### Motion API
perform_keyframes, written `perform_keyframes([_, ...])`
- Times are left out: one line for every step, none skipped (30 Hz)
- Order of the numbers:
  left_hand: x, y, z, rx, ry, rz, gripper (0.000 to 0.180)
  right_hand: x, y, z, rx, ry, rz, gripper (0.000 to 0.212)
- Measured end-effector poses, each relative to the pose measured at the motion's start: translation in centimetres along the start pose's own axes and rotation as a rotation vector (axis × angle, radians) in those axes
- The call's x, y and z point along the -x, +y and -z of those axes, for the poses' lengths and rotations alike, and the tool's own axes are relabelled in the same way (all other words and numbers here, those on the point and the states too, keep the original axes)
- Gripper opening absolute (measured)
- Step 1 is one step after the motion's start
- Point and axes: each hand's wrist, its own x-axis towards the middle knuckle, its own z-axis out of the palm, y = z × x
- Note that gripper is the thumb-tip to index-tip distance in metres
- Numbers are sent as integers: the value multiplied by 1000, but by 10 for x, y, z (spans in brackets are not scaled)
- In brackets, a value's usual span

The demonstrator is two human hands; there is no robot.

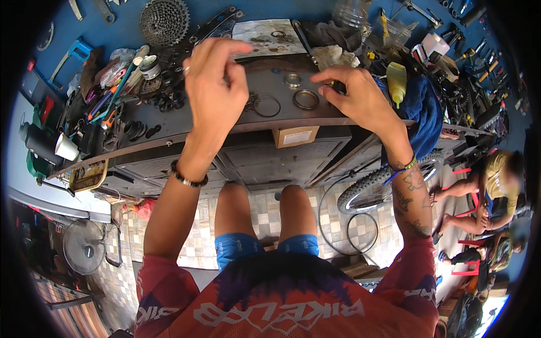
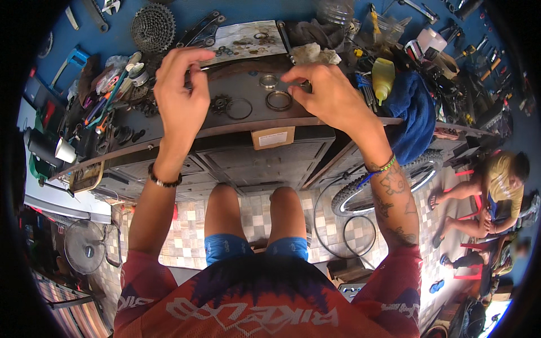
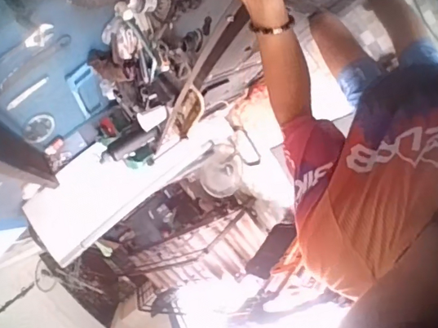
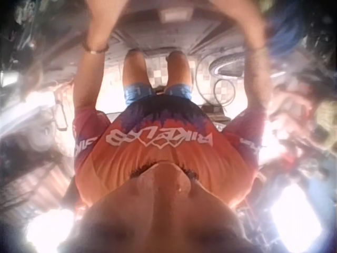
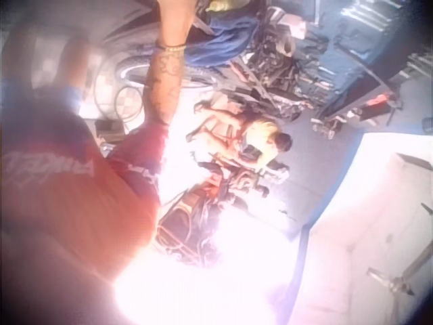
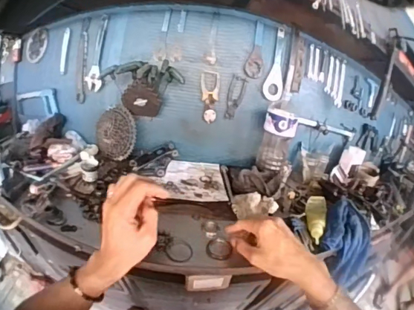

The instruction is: The person applies grease from a green squeeze bottle into small metal rings held in the left hand, then places the rings on a workbench. The person repeats this process for several rings, wiping excess grease with a cloth between applications.

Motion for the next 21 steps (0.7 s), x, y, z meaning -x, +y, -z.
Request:
perform_keyframes([5, 0, 8, -79, 4, 25, 33, -4, -5, -2, -65, -23, 18, 25])
perform_keyframes([12, -1, 15, -157, 8, 49, 33, -11, -12, -5, -129, -46, 35, 25])
perform_keyframes([18, -2, 19, -234, 11, 75, 33, -18, -18, -9, -193, -70, 52, 25])
perform_keyframes([23, -3, 24, -234, -18, 128, 32, -22, -24, -17, -193, -113, 83, 26])
perform_keyframes([25, -4, 25, -212, -1, 143, 31, -28, -32, -19, -129, -229, 82, 33])
perform_keyframes([25, -6, 25, -189, 17, 158, 30, -33, -34, -28, -114, -269, 99, 39])
perform_keyframes([23, -5, 23, -156, 38, 172, 30, -38, -33, -34, -89, -306, 111, 46])
perform_keyframes([23, -3, 22, -122, 17, 218, 27, -42, -35, -35, -61, -368, 81, 50])
perform_keyframes([23, -3, 22, -97, 28, 228, 27, -46, -35, -35, -32, -429, 50, 54])
perform_keyframes([24, -6, 22, -78, 39, 236, 27, -51, -36, -36, -6, -488, 24, 58])
perform_keyframes([24, -8, 23, -58, 49, 243, 28, -53, -34, -38, -26, -472, 38, 58])
perform_keyframes([25, -8, 23, -39, 49, 266, 27, -53, -29, -40, -46, -456, 52, 59])
perform_keyframes([26, -9, 24, -25, 47, 289, 27, -55, -24, -42, -71, -441, 67, 59])
perform_keyframes([25, -8, 23, -2, 51, 312, 27, -61, -21, -35, -91, -419, 25, 54])
perform_keyframes([25, -8, 23, 10, 89, 304, 26, -63, -12, -31, -113, -317, 9, 48])
perform_keyframes([25, -8, 25, 15, 128, 297, 26, -67, -4, -26, -48, -245, 1, 44])
perform_keyframes([24, -8, 25, 24, 167, 287, 25, -70, 4, -20, 18, -169, -9, 40])
perform_keyframes([23, -6, 26, 57, 194, 327, 24, -74, 12, -15, 49, -140, -9, 34])
perform_keyframes([23, -2, 27, 95, 222, 366, 24, -78, 18, -12, 53, -136, -23, 33])
perform_keyframes([23, 1, 28, 133, 250, 405, 23, -82, 23, -10, 56, -131, -36, 32])
perform_keyframes([24, 1, 28, 119, 246, 389, 23, -87, 28, -10, 59, -126, -50, 30])
